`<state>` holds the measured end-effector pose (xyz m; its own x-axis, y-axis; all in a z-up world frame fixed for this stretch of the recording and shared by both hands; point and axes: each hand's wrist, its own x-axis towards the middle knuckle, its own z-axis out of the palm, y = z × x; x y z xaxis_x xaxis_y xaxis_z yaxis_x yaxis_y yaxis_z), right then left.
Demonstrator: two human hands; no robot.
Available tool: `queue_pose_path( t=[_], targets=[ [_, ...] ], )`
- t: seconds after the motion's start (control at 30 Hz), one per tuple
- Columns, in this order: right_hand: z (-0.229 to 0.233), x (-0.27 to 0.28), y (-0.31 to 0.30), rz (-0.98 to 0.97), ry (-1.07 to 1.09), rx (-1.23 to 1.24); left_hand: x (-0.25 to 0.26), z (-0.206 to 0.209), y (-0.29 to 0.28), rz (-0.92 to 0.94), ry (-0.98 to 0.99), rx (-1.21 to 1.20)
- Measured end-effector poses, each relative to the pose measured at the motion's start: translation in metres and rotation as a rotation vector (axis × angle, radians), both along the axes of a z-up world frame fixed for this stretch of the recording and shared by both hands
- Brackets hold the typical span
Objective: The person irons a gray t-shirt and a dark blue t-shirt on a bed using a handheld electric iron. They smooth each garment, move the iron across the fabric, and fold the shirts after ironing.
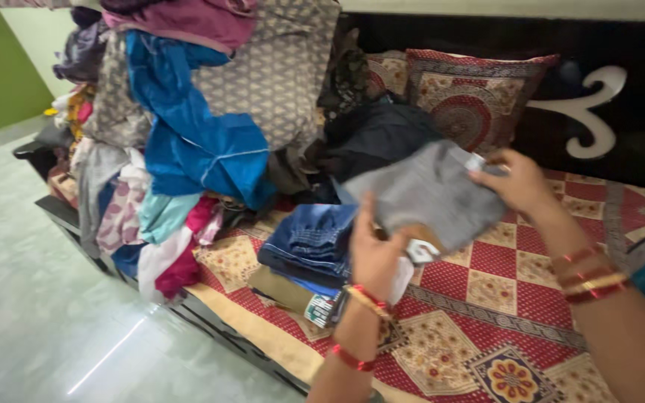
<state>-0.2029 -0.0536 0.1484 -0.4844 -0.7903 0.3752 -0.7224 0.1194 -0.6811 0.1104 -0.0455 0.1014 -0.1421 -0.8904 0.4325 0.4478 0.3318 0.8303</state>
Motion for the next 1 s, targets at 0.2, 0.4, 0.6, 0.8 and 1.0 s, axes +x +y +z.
queue_pose_path(
  t=[0.2, 0.4, 0.6, 0.8, 1.0],
  targets=[
    [0.044, 0.116, -0.077, 0.234, -0.006, 0.023, 0.096, 0.014, -0.016, 0.318, -0.159, -0.064],
    [-0.037, 0.121, -0.186, 0.593, -0.256, -0.032, 0.125, -0.025, -0.034, 0.495, -0.310, -0.035],
    [-0.097, 0.106, -0.230, 0.665, -0.309, -0.089, 0.140, -0.045, -0.044, 0.525, -0.542, -0.004],
    [-0.090, 0.092, -0.167, 0.327, -0.387, -0.018, 0.162, 0.002, -0.014, 0.529, -0.980, 0.257],
    [-0.137, 0.045, -0.068, 0.200, -0.487, -0.003, 0.139, 0.032, 0.020, 0.758, -0.910, -0.108]
  ],
)
